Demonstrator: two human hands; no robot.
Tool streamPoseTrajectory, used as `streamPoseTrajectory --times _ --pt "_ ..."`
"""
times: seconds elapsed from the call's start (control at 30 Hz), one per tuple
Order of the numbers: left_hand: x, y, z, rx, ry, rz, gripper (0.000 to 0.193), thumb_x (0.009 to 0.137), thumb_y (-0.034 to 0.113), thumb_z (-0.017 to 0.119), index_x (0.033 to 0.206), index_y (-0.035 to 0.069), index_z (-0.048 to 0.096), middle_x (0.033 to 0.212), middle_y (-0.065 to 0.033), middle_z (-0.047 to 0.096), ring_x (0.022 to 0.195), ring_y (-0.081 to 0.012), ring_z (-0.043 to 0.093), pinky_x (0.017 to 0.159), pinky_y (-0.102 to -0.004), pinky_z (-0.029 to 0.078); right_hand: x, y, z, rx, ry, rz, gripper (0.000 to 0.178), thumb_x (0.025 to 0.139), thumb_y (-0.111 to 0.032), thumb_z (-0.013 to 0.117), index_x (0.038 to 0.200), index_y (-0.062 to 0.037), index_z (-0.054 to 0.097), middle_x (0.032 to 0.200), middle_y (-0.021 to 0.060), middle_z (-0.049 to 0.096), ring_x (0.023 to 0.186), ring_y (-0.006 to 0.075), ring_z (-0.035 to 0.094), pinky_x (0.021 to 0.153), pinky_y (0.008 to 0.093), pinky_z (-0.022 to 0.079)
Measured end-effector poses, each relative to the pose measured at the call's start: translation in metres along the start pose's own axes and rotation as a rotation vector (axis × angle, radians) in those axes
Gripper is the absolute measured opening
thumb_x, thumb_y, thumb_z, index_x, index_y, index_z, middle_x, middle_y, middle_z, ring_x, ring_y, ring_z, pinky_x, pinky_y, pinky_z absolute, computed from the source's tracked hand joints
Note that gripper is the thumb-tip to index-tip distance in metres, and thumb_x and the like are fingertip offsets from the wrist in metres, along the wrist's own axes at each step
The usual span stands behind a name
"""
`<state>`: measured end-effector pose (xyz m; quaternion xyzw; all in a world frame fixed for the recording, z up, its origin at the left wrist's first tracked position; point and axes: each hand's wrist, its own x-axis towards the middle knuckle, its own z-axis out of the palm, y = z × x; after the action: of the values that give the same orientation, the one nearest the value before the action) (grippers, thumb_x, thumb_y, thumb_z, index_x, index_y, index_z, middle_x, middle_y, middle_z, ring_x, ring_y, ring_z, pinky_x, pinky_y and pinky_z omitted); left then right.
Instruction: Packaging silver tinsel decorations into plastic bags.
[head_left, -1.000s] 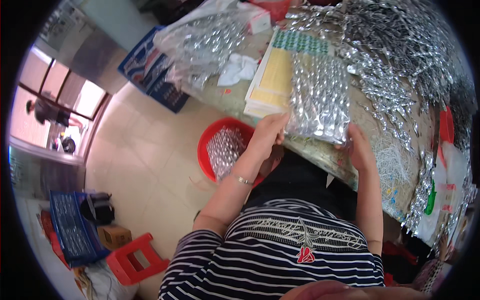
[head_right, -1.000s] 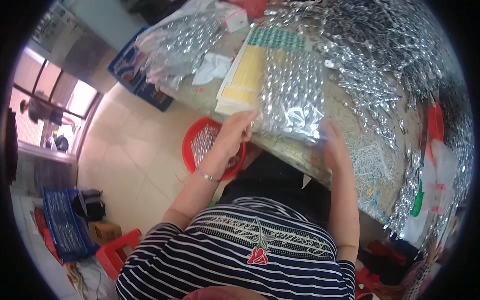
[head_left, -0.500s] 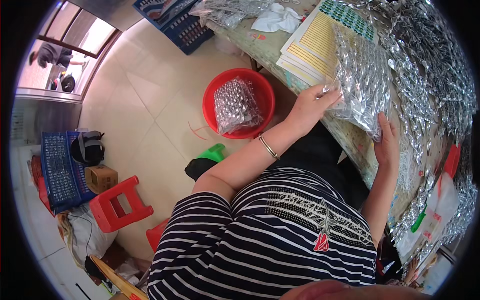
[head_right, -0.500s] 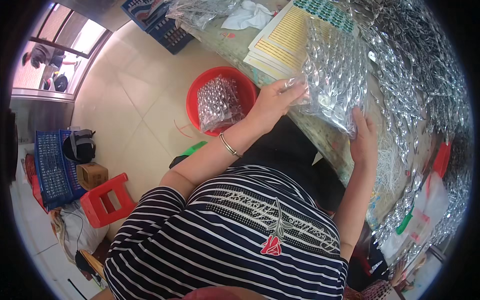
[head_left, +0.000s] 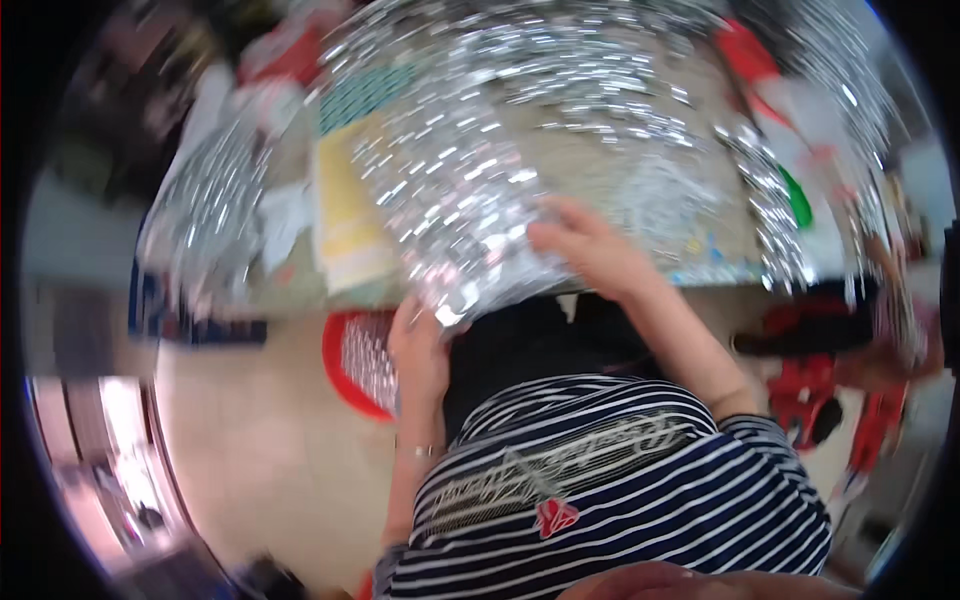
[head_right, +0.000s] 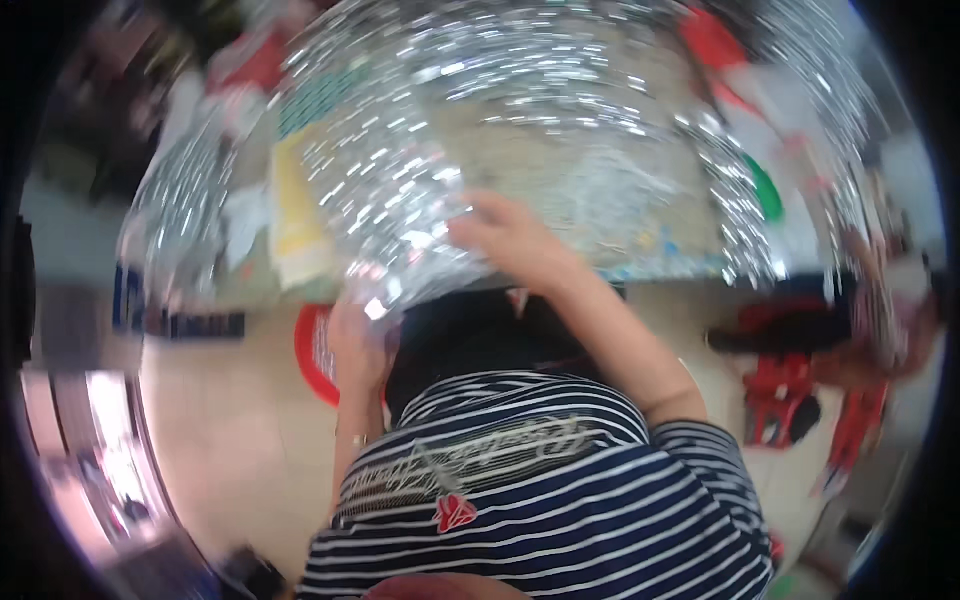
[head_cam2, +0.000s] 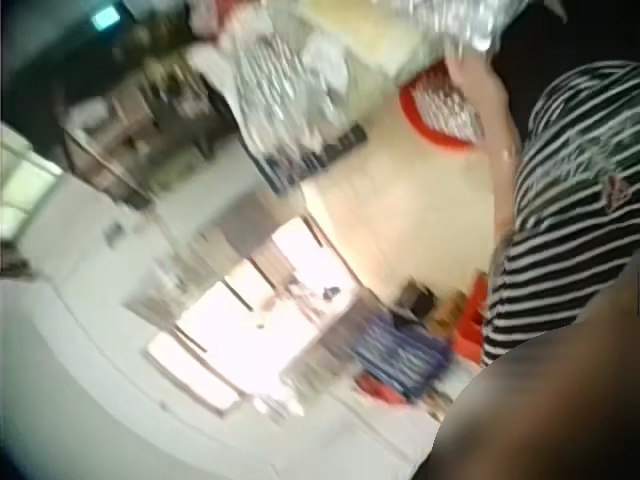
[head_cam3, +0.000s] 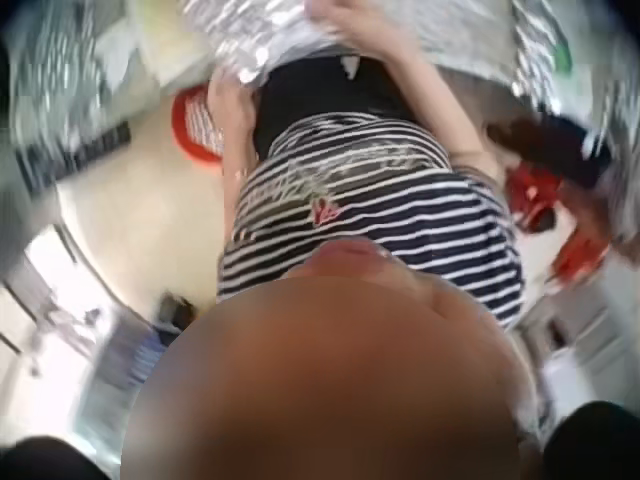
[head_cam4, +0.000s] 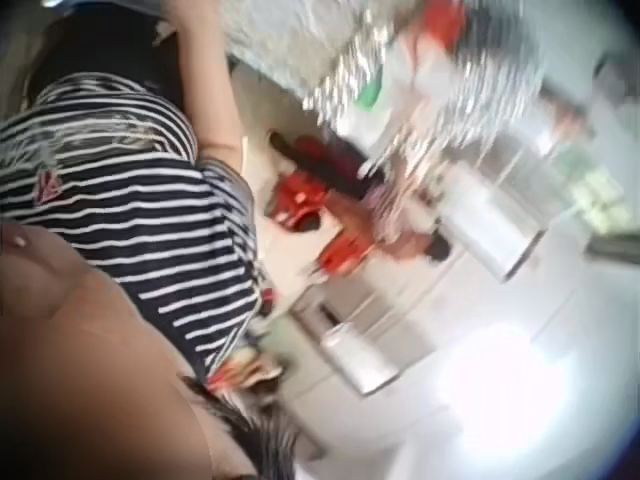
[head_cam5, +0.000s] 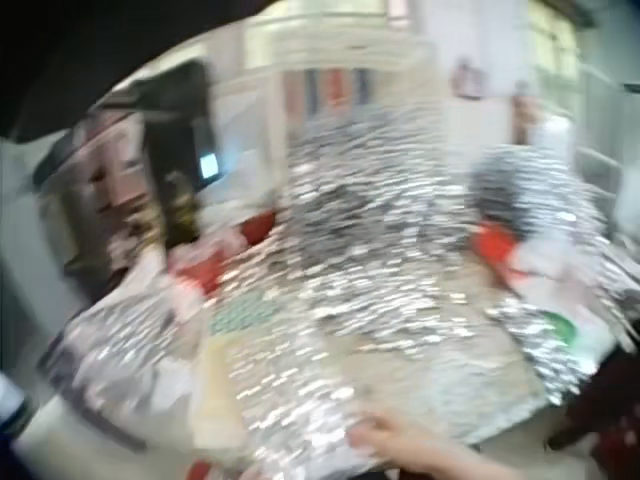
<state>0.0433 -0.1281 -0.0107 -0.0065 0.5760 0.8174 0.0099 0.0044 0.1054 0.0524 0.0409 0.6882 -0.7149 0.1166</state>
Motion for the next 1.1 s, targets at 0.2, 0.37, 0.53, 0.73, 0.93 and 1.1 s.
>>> streamPoseTrajectory --times 0.2,0.37,0.53,0.73,0.93,1.1 --pt "-0.010 0.033 0.016 -0.196 -0.014 -0.100 0.052 0.086 0.012 0.056 0.132 -0.005 0.040 0.116 -0.0106 0.057 0.092 -0.0172 0.061 0.066 -0.0233 0.049 -0.027 -0.016 0.006 0.162 -0.114 -0.032 0.040 0.088 -0.018 0.064 0.124 -0.0040 0.053 0.103 0.0040 0.062 0.088 0.0080 0.056 0.077 0.0243 0.046" --pt "-0.027 0.012 -0.019 -0.186 -0.027 -0.233 0.057 0.075 -0.003 0.057 0.131 -0.004 0.042 0.116 -0.0092 0.057 0.099 -0.0163 0.057 0.078 -0.0251 0.047 -0.031 -0.019 0.004 -0.055 -0.126 0.045 0.036 0.090 -0.013 0.062 0.123 -0.0030 0.052 0.106 0.0027 0.061 0.090 0.0069 0.055 0.079 0.0233 0.046" --pt "-0.039 -0.008 0.009 -0.231 0.189 -0.189 0.054 0.082 0.007 0.063 0.131 -0.003 0.042 0.124 -0.0104 0.053 0.112 -0.0197 0.053 0.094 -0.0323 0.043 0.001 0.003 -0.007 0.066 -0.406 0.017 0.040 0.090 -0.012 0.063 0.126 -0.0025 0.049 0.104 0.0009 0.061 0.092 0.0068 0.055 0.082 0.0224 0.045" --pt "-0.113 -0.031 -0.020 -0.113 0.418 -0.144 0.041 0.091 0.013 0.050 0.128 -0.003 0.040 0.116 -0.0128 0.056 0.100 -0.0204 0.060 0.087 -0.0354 0.051 0.023 0.032 0.045 -0.208 -0.834 -0.143 0.039 0.090 -0.014 0.061 0.125 -0.0019 0.050 0.106 0.0012 0.058 0.090 0.0081 0.054 0.081 0.0239 0.044" --pt "-0.191 -0.048 -0.070 -0.184 0.639 -0.255 0.032 0.092 0.015 0.052 0.116 -0.007 0.050 0.107 -0.0129 0.060 0.095 -0.0192 0.060 0.085 -0.0317 0.049 0.022 0.074 0.117 -0.237 -1.062 0.195 0.044 0.085 -0.033 0.064 0.111 0.0019 0.057 0.100 0.0160 0.063 0.091 0.0205 0.060 0.079 0.0318 0.047" --pt "-0.206 -0.066 -0.090 -0.250 0.660 -0.384 0.028 0.094 0.021 0.053 0.107 -0.004 0.055 0.101 -0.0097 0.062 0.089 -0.0155 0.061 0.078 -0.0283 0.049 0.034 0.133 0.142 -0.521 -1.120 0.160 0.049 0.085 -0.039 0.061 0.105 0.0060 0.058 0.090 0.0185 0.064 0.080 0.0237 0.062 0.072 0.0333 0.049"
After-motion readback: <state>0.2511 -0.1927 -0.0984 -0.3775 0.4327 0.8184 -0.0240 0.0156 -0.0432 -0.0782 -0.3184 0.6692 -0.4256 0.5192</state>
